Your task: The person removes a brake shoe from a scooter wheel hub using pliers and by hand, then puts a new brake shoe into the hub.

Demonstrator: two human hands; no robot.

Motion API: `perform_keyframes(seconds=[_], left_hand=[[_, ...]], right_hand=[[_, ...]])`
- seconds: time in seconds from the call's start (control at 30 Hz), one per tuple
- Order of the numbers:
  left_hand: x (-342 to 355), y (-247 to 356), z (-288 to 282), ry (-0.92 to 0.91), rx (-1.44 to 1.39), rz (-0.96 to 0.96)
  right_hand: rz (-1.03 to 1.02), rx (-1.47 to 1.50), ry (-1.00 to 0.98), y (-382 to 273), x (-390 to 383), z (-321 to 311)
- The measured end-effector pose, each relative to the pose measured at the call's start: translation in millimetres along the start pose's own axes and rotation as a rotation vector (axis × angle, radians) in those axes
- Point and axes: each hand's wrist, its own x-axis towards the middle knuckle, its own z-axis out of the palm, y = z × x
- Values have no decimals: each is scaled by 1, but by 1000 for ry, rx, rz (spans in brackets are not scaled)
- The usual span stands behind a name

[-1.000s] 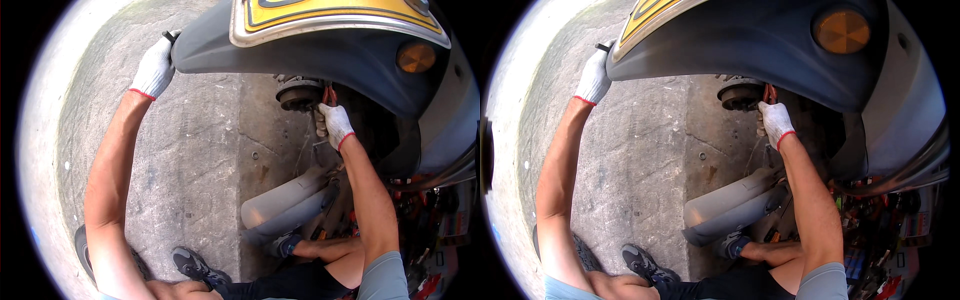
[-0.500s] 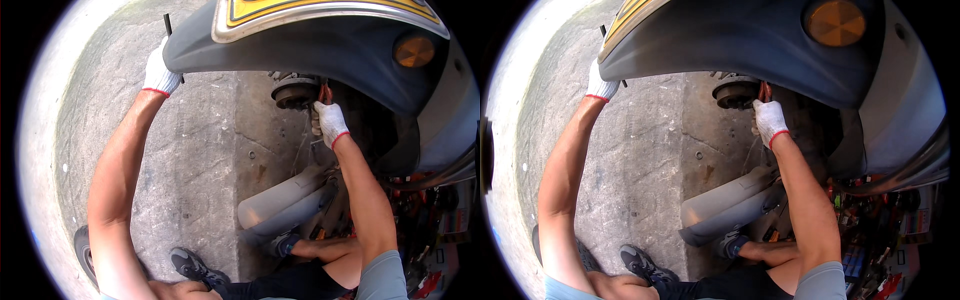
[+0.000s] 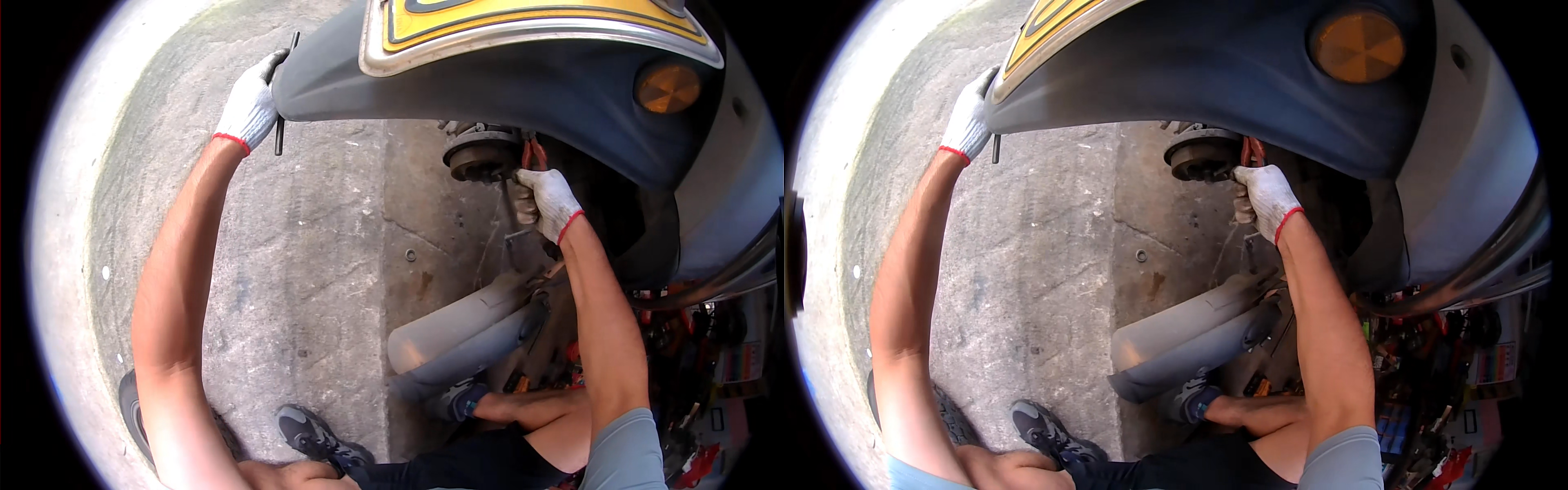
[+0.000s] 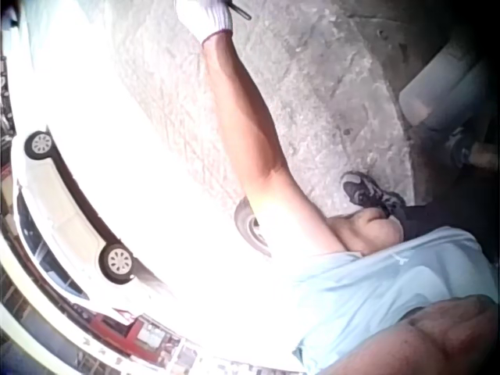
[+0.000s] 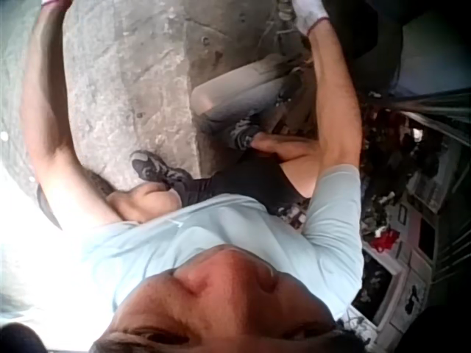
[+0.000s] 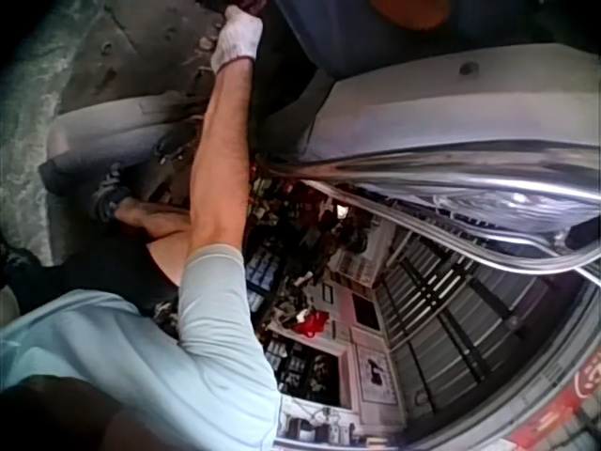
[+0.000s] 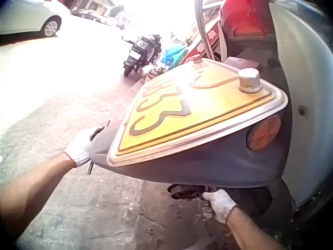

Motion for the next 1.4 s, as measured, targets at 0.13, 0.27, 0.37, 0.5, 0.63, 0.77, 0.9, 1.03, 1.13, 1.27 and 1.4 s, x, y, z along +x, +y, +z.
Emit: perform_keyframes(seconds=[0.13,0.27,0.37,0.5,0.63,0.77,0.9,1.03,1.13,1.27,1.4], left_hand=[[-18,-8,-10,-89,227,238],[-17,-16,10,152,434,331],[-14,-12,11,133,424,404],[-9,-22,23,-88,107,46],[-19,-31,46,44,-131,100],[-4,-21,22,-430,-581,-574],[-7,-4,45,105,-547,-288],[-11,-1,35,100,425,34],[-3,1,23,100,506,140],[13,19,4,-491,-114,-553],[10,17,-5,-476,-213,-526]], right_hand=[[49,46,-57,-6,-6,2],[24,15,8,-4,-6,6],[-12,-8,44,1,-3,8],[-29,-18,69,2,-4,8],[-86,-78,190,7,0,15],[-70,-38,102,6,-4,14],[-58,-13,113,8,3,12],[-63,-11,100,8,5,10],[-63,-42,119,7,0,16],[-90,-76,161,7,-1,16],[-35,-45,51,2,0,6]])
